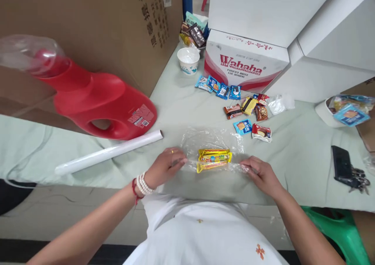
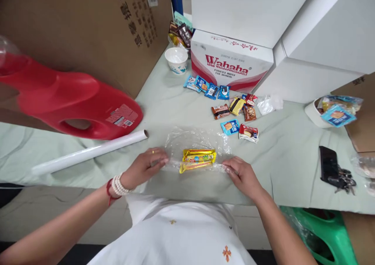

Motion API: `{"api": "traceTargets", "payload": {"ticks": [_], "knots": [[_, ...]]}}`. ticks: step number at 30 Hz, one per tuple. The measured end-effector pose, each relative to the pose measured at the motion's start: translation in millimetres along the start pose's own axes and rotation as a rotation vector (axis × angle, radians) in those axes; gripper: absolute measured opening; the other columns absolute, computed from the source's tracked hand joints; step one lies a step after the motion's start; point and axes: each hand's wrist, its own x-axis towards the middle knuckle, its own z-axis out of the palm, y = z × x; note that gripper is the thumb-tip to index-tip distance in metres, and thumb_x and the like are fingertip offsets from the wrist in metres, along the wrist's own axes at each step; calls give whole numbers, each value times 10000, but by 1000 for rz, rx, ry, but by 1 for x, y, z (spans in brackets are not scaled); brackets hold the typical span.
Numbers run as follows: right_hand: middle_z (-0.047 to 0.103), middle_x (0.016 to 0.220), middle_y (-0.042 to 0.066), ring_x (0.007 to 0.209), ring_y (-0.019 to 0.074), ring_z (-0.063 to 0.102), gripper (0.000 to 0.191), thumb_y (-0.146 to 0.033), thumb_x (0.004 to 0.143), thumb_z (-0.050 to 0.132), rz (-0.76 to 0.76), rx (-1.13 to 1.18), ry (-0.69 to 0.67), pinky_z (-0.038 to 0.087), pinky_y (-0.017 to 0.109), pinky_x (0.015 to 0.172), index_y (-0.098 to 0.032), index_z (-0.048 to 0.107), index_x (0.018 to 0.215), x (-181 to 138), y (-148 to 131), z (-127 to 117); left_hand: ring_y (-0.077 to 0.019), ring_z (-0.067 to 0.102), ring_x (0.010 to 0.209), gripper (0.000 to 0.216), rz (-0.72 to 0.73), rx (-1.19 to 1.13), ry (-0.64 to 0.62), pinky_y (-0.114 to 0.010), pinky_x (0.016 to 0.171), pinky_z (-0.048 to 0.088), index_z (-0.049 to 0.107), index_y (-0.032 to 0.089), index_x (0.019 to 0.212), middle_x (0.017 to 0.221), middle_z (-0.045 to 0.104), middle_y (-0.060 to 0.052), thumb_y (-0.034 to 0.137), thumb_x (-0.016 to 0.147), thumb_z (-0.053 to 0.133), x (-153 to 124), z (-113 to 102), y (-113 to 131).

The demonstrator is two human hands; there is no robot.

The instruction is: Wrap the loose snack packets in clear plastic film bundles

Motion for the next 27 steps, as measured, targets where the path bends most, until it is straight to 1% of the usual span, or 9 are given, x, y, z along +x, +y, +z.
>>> {"api": "traceTargets", "payload": {"ticks": [3,6,9,11,15,17,20,24,27], "knots": [[703,792,37,729,197,655,364,-444,1021,449,188,-57,12,523,290,685,-201,718,993,28,13,1,-208,651,804,265,-158,122,60,-347,792,484,694,203,828,783,704,-44,330,962,505,23,7,-7],[700,803,45,722,216,650,350,-402,988,463,290,-266,28,517,301,648,-185,713,1101,43,22,4,-265,668,915,201,-247,243,122,-399,836,496,718,189,937,902,737,-86,287,904,546,34,22,-8],[702,1057,133,962,283,665,366,-344,993,455,222,-529,242,554,371,740,-181,693,1219,43,10,4,-303,664,1002,232,-295,294,190,-444,880,504,718,181,1032,992,741,-121,295,896,568,36,33,-5],[679,1139,150,1031,284,662,357,-310,1013,438,90,-537,321,573,393,803,-199,704,1223,40,-8,8,-304,661,996,243,-319,278,208,-452,886,508,717,181,1050,976,736,-122,292,900,562,37,36,-4],[659,1289,119,1016,220,694,372,-257,1021,471,-153,-464,32,596,335,835,-270,687,1324,46,-38,37,-286,640,997,280,-327,194,293,-451,923,518,714,163,1092,969,713,-117,244,890,537,33,29,-4],[638,1360,114,1045,220,698,386,-268,1030,484,-134,-534,-74,602,326,816,-285,661,1373,55,-43,55,-303,607,1088,299,-365,241,483,-480,984,495,716,156,1110,1072,687,-145,234,896,523,21,25,4],[622,1394,110,1072,223,698,381,-286,1046,472,-80,-583,-85,598,322,809,-289,658,1379,63,-42,70,-334,552,1226,325,-351,386,704,-542,1057,416,726,219,1151,1210,664,-142,221,913,506,-3,33,30],[603,1410,113,1077,222,694,381,-269,1043,461,-76,-504,-87,586,325,814,-273,663,1367,62,-38,65,-254,612,1197,559,14,372,315,-449,1002,411,604,367,1402,1327,694,-54,150,910,453,-9,68,62],[646,1329,101,1039,193,687,351,-205,1020,441,-125,-365,-144,563,309,865,-234,722,1229,68,-32,50,-237,608,1182,657,-2,376,137,-421,953,416,460,301,1538,1454,633,-67,104,913,439,13,90,65]]}}
